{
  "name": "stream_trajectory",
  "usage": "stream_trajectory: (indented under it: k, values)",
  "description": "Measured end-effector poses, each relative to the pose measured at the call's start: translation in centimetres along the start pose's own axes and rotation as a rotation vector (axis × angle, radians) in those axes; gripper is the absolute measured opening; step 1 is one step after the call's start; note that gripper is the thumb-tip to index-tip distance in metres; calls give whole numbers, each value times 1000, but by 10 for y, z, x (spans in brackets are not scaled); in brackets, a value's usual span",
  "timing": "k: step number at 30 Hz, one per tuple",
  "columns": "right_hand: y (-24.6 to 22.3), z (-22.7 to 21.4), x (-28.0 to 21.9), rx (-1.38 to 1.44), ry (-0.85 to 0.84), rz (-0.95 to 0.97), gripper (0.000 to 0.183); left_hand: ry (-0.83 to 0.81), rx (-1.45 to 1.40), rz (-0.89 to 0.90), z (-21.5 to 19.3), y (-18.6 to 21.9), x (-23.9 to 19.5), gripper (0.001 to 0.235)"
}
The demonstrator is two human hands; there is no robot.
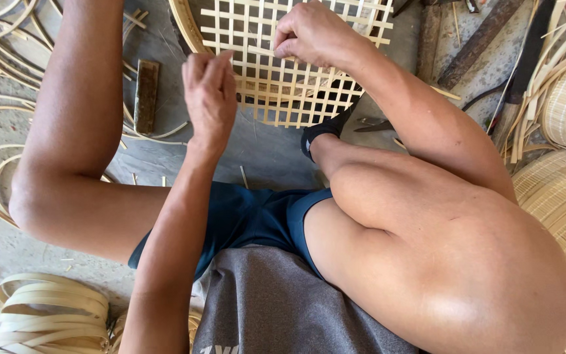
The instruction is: The person weaves thin bamboo strips into a circular basket base, interlacing them by hand to form a grid pattern. They periodically adjust the weave and fit a bamboo ring around the edge to secure the structure.
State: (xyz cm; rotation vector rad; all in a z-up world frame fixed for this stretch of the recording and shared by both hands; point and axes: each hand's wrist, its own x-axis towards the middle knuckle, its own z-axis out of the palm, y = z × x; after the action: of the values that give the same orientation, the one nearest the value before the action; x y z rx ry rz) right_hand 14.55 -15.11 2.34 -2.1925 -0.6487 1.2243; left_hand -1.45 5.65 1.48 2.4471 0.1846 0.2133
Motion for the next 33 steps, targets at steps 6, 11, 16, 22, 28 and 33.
stream_trajectory:
  k: [6, 11, 16, 22, 28, 33]
  values:
    - [-3, 3, 2, 12, 45, -13, 11, -77, 160, 159, 5, 9, -9, 41]
    - [6, 8, 3, 27, 91, -95, 9, -126, 249, 180, 4, 15, -3, 48]
    - [2, 6, 3, 25, 91, -110, 9, -78, 163, 113, 3, 16, 0, 31]
    - [-3, -6, -23, 53, 68, -7, 16, -28, -103, -111, 7, -2, 6, 13]
    - [-13, -3, -32, 181, -21, 182, 18, 126, -51, -161, 7, -29, 30, 25]
    - [-16, 8, -21, 183, 26, 126, 18, 12, -22, -218, -2, -35, 27, 47]
